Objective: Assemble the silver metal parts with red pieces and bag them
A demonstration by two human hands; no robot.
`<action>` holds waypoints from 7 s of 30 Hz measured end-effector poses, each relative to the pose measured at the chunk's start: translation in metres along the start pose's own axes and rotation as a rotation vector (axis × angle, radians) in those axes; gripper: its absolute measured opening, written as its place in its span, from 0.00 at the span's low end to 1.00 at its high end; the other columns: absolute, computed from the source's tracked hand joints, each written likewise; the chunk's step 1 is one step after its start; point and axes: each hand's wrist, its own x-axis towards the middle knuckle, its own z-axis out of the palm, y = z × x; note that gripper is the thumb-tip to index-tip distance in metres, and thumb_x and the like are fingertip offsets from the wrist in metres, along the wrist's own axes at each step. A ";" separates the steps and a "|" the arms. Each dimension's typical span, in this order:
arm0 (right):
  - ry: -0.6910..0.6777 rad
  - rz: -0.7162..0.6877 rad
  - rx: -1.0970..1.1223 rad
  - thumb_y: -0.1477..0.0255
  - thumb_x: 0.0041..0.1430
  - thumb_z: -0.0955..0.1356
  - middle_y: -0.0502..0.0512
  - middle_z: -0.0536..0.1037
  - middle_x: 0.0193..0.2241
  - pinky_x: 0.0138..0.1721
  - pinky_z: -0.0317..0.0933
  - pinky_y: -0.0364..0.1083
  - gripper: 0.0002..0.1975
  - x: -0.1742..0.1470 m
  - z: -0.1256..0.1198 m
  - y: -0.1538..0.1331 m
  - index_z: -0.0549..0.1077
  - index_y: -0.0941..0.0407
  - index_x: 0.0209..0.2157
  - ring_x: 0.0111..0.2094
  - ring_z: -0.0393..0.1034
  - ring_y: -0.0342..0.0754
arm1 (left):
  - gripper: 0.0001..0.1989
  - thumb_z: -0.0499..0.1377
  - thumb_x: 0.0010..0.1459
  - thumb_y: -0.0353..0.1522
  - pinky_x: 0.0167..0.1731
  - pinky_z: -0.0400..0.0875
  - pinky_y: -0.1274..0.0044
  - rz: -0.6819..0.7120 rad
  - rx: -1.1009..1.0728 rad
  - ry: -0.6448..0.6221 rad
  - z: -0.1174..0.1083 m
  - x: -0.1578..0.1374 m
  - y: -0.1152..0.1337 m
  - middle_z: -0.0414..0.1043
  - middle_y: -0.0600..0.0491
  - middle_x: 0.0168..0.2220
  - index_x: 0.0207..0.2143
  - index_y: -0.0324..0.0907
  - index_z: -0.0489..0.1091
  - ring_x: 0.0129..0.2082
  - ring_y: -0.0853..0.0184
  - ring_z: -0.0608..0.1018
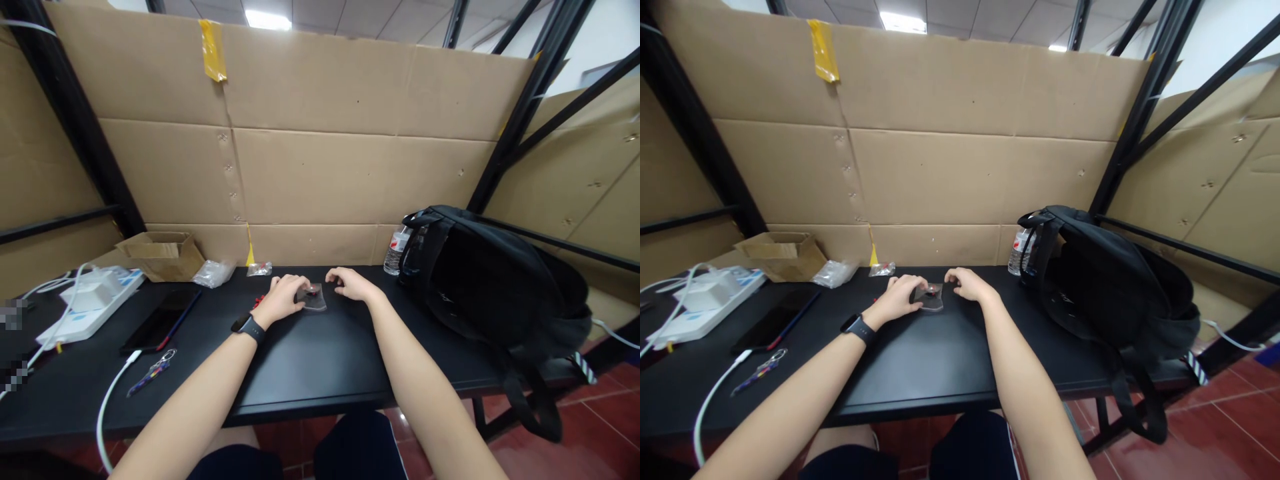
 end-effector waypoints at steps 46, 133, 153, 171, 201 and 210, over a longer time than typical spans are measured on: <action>-0.048 0.121 -0.180 0.73 0.62 0.68 0.51 0.81 0.46 0.52 0.52 0.56 0.12 0.009 0.032 -0.022 0.76 0.47 0.46 0.52 0.70 0.55 | 0.09 0.56 0.62 0.35 0.52 0.51 0.57 -0.113 0.168 0.041 0.016 0.001 0.002 0.78 0.48 0.44 0.43 0.47 0.74 0.53 0.53 0.69; 0.125 0.396 -0.322 0.68 0.46 0.78 0.51 0.80 0.47 0.40 0.63 0.46 0.25 -0.012 -0.021 -0.027 0.76 0.44 0.48 0.47 0.75 0.55 | 0.06 0.62 0.53 0.36 0.39 0.66 0.76 -0.247 -0.012 -0.244 -0.045 -0.022 -0.087 0.81 0.57 0.35 0.33 0.48 0.78 0.37 0.63 0.80; 0.104 0.088 0.184 0.76 0.40 0.79 0.53 0.81 0.43 0.40 0.69 0.45 0.28 0.008 0.025 -0.013 0.77 0.52 0.47 0.35 0.76 0.47 | 0.12 0.60 0.60 0.42 0.49 0.71 0.71 -0.055 -0.286 0.080 -0.031 -0.008 -0.058 0.82 0.55 0.41 0.38 0.50 0.81 0.44 0.60 0.81; 0.188 -0.026 0.887 0.67 0.38 0.80 0.57 0.77 0.48 0.49 0.71 0.53 0.30 0.010 0.039 -0.063 0.74 0.54 0.46 0.45 0.76 0.52 | 0.10 0.63 0.59 0.39 0.53 0.68 0.67 -0.017 -0.585 0.302 -0.016 0.004 -0.021 0.79 0.50 0.42 0.36 0.43 0.79 0.45 0.60 0.79; 0.334 0.044 1.018 0.65 0.39 0.81 0.58 0.83 0.40 0.51 0.71 0.56 0.22 0.010 0.045 -0.076 0.81 0.57 0.39 0.42 0.79 0.56 | 0.08 0.61 0.61 0.38 0.54 0.67 0.67 -0.115 -0.490 0.495 -0.002 0.007 -0.007 0.72 0.50 0.42 0.35 0.44 0.78 0.47 0.61 0.74; 0.359 0.070 1.110 0.61 0.42 0.80 0.58 0.83 0.37 0.49 0.73 0.57 0.20 0.014 0.050 -0.075 0.82 0.58 0.35 0.39 0.79 0.53 | 0.10 0.61 0.61 0.40 0.54 0.67 0.68 -0.126 -0.470 0.519 -0.002 0.006 -0.007 0.71 0.50 0.42 0.35 0.44 0.78 0.47 0.61 0.75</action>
